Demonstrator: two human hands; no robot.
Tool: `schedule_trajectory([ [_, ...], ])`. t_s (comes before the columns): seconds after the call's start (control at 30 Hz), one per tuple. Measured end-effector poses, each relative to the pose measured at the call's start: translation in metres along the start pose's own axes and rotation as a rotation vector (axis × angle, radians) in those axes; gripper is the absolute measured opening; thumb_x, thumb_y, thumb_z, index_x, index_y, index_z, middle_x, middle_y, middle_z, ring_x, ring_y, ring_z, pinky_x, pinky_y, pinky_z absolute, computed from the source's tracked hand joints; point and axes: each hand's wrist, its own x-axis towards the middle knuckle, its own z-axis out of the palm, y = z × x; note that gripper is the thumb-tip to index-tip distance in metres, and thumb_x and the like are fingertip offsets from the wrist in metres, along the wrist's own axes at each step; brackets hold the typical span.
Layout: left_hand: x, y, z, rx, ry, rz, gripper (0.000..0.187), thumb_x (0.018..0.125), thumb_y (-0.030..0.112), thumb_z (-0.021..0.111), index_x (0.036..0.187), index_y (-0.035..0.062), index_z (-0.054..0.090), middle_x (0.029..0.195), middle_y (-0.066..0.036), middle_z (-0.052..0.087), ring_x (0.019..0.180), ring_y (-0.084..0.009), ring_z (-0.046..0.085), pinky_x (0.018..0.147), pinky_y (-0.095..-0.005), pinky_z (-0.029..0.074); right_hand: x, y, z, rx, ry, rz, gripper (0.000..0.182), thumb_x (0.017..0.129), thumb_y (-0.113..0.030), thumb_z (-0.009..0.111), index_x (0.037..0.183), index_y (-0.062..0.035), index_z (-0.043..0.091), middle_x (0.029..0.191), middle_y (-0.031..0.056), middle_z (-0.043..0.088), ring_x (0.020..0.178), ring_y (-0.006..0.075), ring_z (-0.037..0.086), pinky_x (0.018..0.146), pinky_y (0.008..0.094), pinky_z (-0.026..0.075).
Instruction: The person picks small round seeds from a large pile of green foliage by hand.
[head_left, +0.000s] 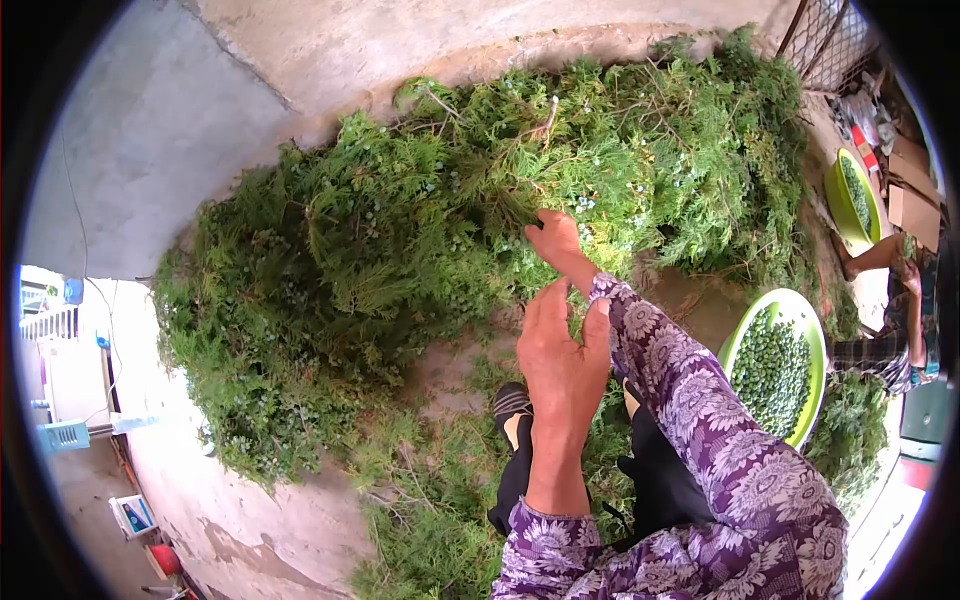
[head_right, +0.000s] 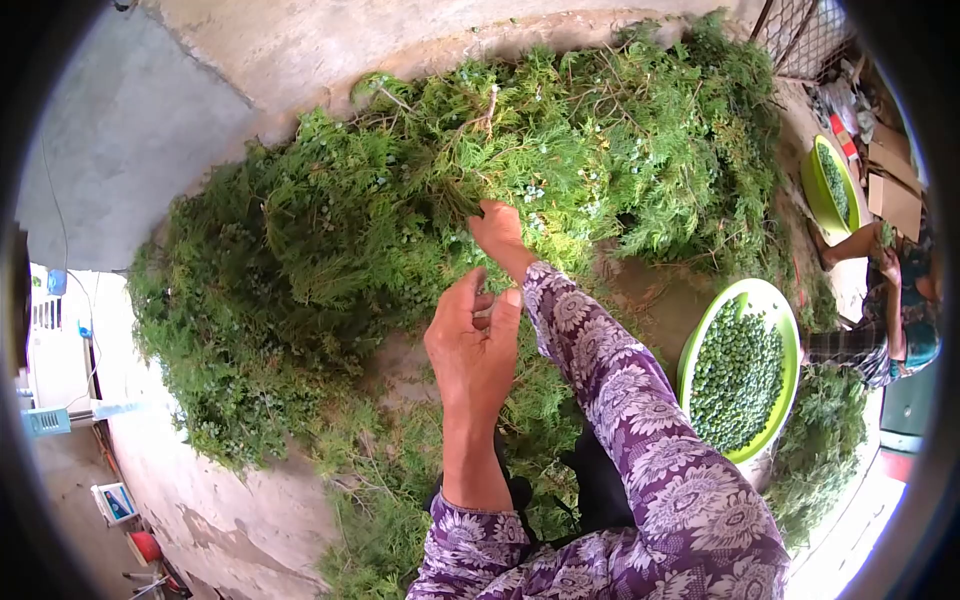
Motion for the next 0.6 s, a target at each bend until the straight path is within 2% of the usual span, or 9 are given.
schedule_trajectory([
  [0.13,0.002,0.0,-0.007,-0.017,-0.001,-0.013,0.039,0.078,0.018,0.062,0.106,-0.0076,0.052,0.099,-0.018,0.057,0.079,-0.0205,0.059,0.064,-0.0275,0.048,-0.014,0.013,-0.013,0.017,-0.02,-0.042,0.033,0.07,-0.025,0.059,0.089,0.0011,0.059,0.078,0.022,0.059,0.071,0.0331,0.058,0.068,0.0381,0.047],
  [0.2,0.002,-0.004,-0.01,-0.021,0.023,-0.011,0.04,0.078,0.018,0.062,0.106,-0.0078,0.052,0.097,-0.018,0.058,0.079,-0.0192,0.059,0.063,-0.0268,0.048,-0.022,0.017,-0.028,0.025,-0.176,0.129,0.033,0.071,-0.024,0.056,0.093,0.0,0.059,0.082,0.0192,0.061,0.075,0.0296,0.06,0.071,0.0371,0.048],
  [0.27,0.002,-0.004,-0.015,-0.025,0.045,-0.01,0.04,0.078,0.019,0.062,0.106,-0.0081,0.052,0.095,-0.017,0.059,0.079,-0.0179,0.059,0.062,-0.0261,0.048,-0.031,0.025,-0.035,0.033,-0.159,0.139,0.035,0.071,-0.025,0.056,0.093,0.0012,0.059,0.08,0.0188,0.061,0.073,0.0281,0.06,0.07,0.0364,0.048],
  [0.3,0.003,-0.001,-0.019,-0.103,0.037,-0.096,0.039,0.079,0.019,0.062,0.105,-0.0077,0.052,0.093,-0.015,0.059,0.078,-0.0156,0.058,0.063,-0.0248,0.047,-0.039,0.023,-0.039,0.044,-0.142,0.155,0.036,0.071,-0.026,0.055,0.093,0.0024,0.058,0.079,0.0184,0.061,0.072,0.0266,0.061,0.069,0.0357,0.048],
  [0.33,0.002,0.0,-0.02,-0.181,0.032,-0.178,0.038,0.079,0.02,0.062,0.105,-0.0073,0.053,0.092,-0.012,0.059,0.078,-0.0133,0.057,0.064,-0.0235,0.046,-0.046,0.025,-0.05,0.176,-0.243,0.234,0.032,0.072,-0.023,0.057,0.088,0.0054,0.057,0.071,0.0142,0.059,0.061,0.0203,0.058,0.06,0.0323,0.047],
  [0.37,0.002,0.0,-0.021,-0.185,0.032,-0.176,0.038,0.079,0.02,0.062,0.105,-0.0073,0.053,0.092,-0.012,0.059,0.078,-0.0133,0.057,0.064,-0.0235,0.046,-0.052,0.03,-0.052,0.173,-0.239,0.233,0.032,0.072,-0.023,0.057,0.088,0.0054,0.057,0.071,0.0142,0.059,0.061,0.0203,0.058,0.06,0.0323,0.047],
  [0.43,0.002,0.0,-0.023,-0.458,0.113,-0.295,0.035,0.08,0.019,0.062,0.104,-0.005,0.054,0.087,-0.008,0.059,0.076,-0.0093,0.054,0.067,-0.0215,0.044,-0.061,0.043,-0.058,0.599,-0.308,0.232,0.023,0.073,-0.017,0.059,0.079,0.0045,0.055,0.063,0.0077,0.055,0.052,0.0127,0.051,0.051,0.0273,0.042],
  [0.47,0.001,0.004,-0.029,-0.466,0.096,-0.334,0.036,0.082,0.02,0.059,0.105,-0.0071,0.053,0.095,-0.011,0.059,0.083,-0.0135,0.054,0.071,-0.025,0.045,-0.072,0.029,-0.071,0.668,-0.269,0.278,0.017,0.073,-0.013,0.06,0.07,0.0011,0.051,0.059,0.0014,0.049,0.049,0.0086,0.045,0.046,0.0241,0.037],
  [0.6,-0.001,0.008,-0.038,-0.602,0.176,-0.406,0.026,0.081,0.022,0.06,0.096,0.0001,0.059,0.085,-0.005,0.059,0.072,-0.011,0.054,0.064,-0.0226,0.043,-0.101,0.008,-0.111,0.72,-0.281,0.245,0.018,0.073,-0.012,0.061,0.064,-0.0026,0.048,0.056,-0.0026,0.043,0.048,0.0077,0.042,0.045,0.0235,0.035],
])
